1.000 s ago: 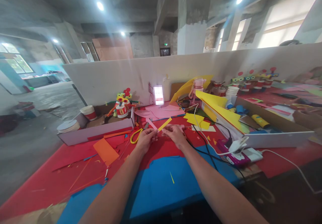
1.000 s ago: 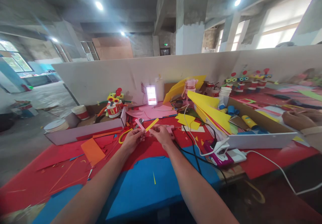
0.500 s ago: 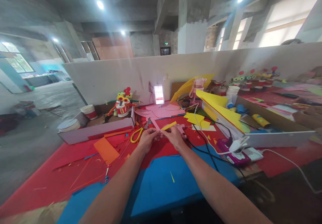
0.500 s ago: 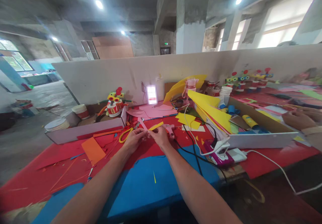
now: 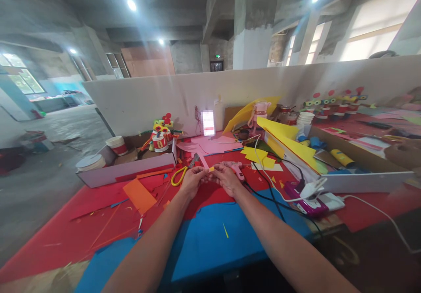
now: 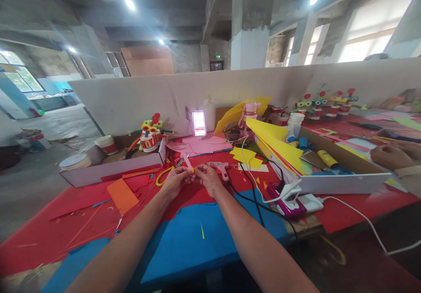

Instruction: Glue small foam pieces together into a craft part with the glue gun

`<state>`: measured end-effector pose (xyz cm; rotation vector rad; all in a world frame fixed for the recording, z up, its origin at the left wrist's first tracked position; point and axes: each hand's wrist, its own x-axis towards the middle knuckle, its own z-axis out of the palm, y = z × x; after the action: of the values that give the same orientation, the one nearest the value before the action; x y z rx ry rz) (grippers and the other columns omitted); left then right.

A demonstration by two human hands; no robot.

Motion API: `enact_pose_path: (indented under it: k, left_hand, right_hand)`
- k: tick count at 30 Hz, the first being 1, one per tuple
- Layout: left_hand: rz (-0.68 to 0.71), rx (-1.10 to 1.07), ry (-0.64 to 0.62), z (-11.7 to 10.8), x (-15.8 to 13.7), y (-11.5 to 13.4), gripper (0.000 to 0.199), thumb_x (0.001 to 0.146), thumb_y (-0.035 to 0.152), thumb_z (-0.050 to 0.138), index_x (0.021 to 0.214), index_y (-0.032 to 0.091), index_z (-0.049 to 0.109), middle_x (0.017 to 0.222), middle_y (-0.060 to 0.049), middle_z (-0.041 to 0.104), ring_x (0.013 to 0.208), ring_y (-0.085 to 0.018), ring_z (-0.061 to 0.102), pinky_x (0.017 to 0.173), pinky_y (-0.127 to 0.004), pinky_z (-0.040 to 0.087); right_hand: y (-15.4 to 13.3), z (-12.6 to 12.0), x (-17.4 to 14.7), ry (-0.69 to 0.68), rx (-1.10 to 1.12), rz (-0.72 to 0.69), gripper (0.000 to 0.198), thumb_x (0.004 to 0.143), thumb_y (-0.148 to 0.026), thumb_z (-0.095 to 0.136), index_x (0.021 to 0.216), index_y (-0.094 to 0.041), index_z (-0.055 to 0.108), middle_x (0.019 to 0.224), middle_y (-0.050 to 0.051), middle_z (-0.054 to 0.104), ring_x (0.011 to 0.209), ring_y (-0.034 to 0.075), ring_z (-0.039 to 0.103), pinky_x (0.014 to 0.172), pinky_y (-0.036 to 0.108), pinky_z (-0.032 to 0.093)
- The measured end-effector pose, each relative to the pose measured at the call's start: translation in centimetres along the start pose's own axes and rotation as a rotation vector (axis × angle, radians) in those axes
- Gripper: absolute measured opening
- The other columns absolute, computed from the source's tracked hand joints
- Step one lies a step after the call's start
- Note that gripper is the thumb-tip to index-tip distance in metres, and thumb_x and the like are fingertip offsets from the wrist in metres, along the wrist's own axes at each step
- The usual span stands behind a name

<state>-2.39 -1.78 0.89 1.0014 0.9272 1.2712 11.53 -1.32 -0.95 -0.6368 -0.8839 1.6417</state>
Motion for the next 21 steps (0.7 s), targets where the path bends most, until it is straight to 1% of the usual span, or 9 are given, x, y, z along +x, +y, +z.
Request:
enact_pose_path:
  k: [3,7,10,13,16,18,21]
  left_hand:
    - [0.001,0.011,0.004,0.0,-0.09,-0.06,0.027,0.049,0.022,0.083,0.063,0.011,0.063,0.052,-0.002,0.064,0.042,-0.008,0.054,0.045,-0.019,0.04]
    - [0.029,0.018,-0.022,0.08,-0.38,0.03,0.024,0.05,0.021,0.082,0.064,0.011,0.064,0.055,-0.006,0.067,0.044,-0.01,0.056,0.045,-0.019,0.039]
    - [0.006,0.002,-0.032,0.06,-0.43,0.01,0.024,0.051,0.021,0.082,0.064,0.01,0.066,0.058,-0.008,0.069,0.045,-0.01,0.057,0.047,-0.02,0.041]
    - [-0.008,-0.027,-0.034,-0.07,-0.29,-0.15,0.025,0.05,0.021,0.084,0.066,0.009,0.069,0.059,-0.008,0.069,0.048,-0.011,0.058,0.049,-0.021,0.043]
    - [0.0,-0.054,-0.037,-0.1,-0.2,-0.27,0.026,0.051,0.02,0.084,0.07,0.009,0.07,0.062,-0.008,0.07,0.052,-0.012,0.06,0.052,-0.022,0.045]
    - [0.001,-0.073,-0.037,0.08,-0.28,-0.23,0.029,0.051,0.019,0.085,0.075,0.01,0.072,0.066,-0.007,0.071,0.057,-0.013,0.062,0.055,-0.022,0.046]
    - [0.0,-0.064,-0.081,0.58,-0.57,-0.07,0.033,0.052,0.02,0.085,0.081,0.01,0.073,0.072,-0.008,0.072,0.063,-0.014,0.063,0.056,-0.021,0.045]
  right_hand:
    - [0.03,0.06,-0.11,0.028,-0.022,-0.003,0.041,0.05,-0.041,0.088,0.074,-0.017,0.064,0.065,-0.004,0.064,0.059,0.009,0.061,0.065,0.025,0.055]
    - [0.15,0.1,-0.18,0.029,-0.067,-0.02,0.04,0.052,-0.042,0.086,0.077,-0.017,0.066,0.069,-0.002,0.066,0.064,0.013,0.064,0.068,0.03,0.055]
    - [0.39,0.1,-0.11,0.041,-0.136,-0.043,0.039,0.054,-0.044,0.083,0.078,-0.017,0.069,0.065,-0.001,0.066,0.063,0.015,0.064,0.068,0.032,0.055]
    - [0.56,0.08,0.02,0.088,-0.256,-0.129,0.035,0.059,-0.046,0.078,0.077,-0.017,0.071,0.063,0.0,0.067,0.062,0.017,0.063,0.068,0.034,0.055]
    - [0.53,0.0,0.17,0.125,-0.363,-0.22,0.031,0.063,-0.046,0.073,0.077,-0.018,0.072,0.068,0.002,0.07,0.062,0.019,0.064,0.067,0.034,0.055]
    - [0.46,-0.07,0.29,0.151,-0.381,-0.25,0.031,0.066,-0.047,0.07,0.079,-0.019,0.072,0.072,0.003,0.071,0.064,0.02,0.065,0.067,0.035,0.055]
    - [0.48,-0.12,0.47,0.22,-0.394,-0.305,0.032,0.067,-0.049,0.069,0.083,-0.02,0.071,0.078,0.004,0.072,0.068,0.021,0.067,0.068,0.035,0.056]
